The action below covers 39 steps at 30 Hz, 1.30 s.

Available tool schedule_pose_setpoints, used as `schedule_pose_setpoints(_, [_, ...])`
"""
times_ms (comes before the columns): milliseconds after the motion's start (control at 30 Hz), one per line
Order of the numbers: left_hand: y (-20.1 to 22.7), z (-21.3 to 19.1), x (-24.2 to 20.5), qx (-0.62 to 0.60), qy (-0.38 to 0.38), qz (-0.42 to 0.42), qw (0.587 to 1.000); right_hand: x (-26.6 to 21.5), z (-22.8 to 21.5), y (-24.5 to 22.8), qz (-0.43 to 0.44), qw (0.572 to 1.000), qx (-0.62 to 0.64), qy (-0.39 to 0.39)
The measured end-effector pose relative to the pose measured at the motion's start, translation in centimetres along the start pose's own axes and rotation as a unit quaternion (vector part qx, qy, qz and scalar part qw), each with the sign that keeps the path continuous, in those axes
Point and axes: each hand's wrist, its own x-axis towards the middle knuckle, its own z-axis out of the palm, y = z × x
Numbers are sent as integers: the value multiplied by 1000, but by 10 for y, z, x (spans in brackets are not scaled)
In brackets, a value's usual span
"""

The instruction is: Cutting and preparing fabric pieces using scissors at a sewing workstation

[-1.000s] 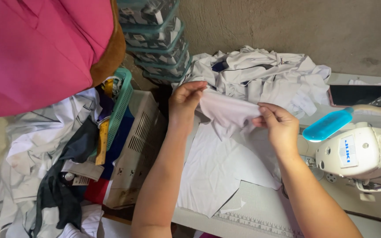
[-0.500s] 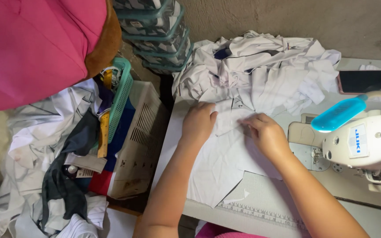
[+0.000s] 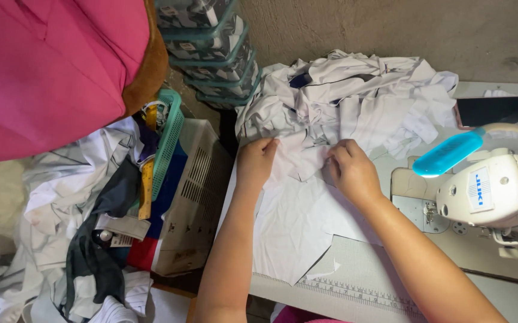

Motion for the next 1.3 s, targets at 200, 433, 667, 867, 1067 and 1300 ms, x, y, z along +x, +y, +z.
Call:
schedule_pose_setpoints(200, [35, -29, -7, -123, 26, 13, 992, 20, -4, -14, 24, 985, 121, -120])
schedule_pose_setpoints(433, [58, -82, -47, -255, 76, 32, 963, 20, 21, 16, 16, 978, 201, 50])
schedule_pose_setpoints(667, [50, -119, -139, -137, -44, 107, 984, -31, -91, -26, -20, 951, 309, -23])
schedule_pose_setpoints(867, [43, -123, -179, -64, -304, 96, 946, -40, -157, -34, -121, 760, 474, -427])
schedule_pose_setpoints(1067, [46, -135, -185, -194, -323, 74, 923, -37, -109, -25, -107, 799, 418, -419])
schedule_pose_setpoints(1300, [53, -137, -196, -238, -323, -40, 915, -25, -9, -4, -25, 972, 109, -209])
